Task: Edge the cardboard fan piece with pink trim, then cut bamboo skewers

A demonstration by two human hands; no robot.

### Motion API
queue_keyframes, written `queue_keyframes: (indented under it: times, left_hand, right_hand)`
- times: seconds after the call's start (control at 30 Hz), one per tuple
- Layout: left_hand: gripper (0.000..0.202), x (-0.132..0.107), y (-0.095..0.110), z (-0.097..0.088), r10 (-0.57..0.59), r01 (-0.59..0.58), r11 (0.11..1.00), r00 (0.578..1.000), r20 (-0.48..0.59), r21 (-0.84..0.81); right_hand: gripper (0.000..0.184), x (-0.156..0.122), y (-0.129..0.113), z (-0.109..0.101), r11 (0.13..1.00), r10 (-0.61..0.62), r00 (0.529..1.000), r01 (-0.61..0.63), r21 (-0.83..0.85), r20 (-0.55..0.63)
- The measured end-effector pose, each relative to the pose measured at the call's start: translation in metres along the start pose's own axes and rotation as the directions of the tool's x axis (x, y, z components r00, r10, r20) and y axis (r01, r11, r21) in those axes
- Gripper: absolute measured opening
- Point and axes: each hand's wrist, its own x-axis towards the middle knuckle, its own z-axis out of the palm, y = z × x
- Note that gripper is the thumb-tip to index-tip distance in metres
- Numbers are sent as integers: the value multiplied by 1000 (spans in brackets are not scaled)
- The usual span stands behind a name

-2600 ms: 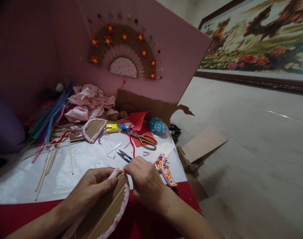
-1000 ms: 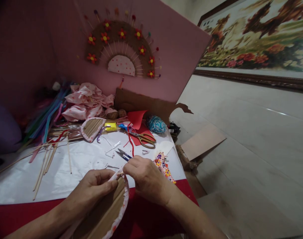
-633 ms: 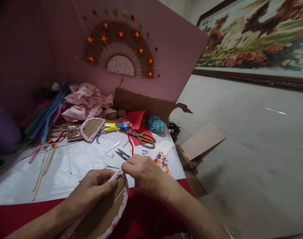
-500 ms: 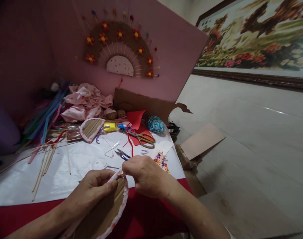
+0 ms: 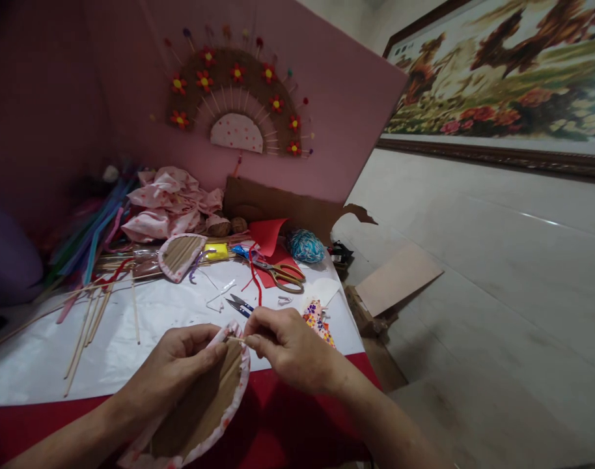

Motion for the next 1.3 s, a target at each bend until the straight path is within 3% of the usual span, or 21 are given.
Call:
queue_keyframes:
  times: [0.2,0.33,0.9,1.3]
  left_hand:
    - [29,-3,-1,2,-22,22,999,1000,-14,-45]
    - [28,-4,1,2,-28,27,998,999,-19,-49]
    - [32,-2,4,3,-37,36,999,990,-135,-12]
    - [31,-1,0,2,6,-9,1000,995,-103,-23]
  right_hand:
    - [12,-9,-4,11,999,-44,970,41,-17,-241]
    - [11,-14,-4,20,998,-66,938,58,-31,-339]
    - [15,-27,-3,40,990,-78,876,13,-138,-475]
    - [19,-26,6,62,947,-236,866,104,-303,-440]
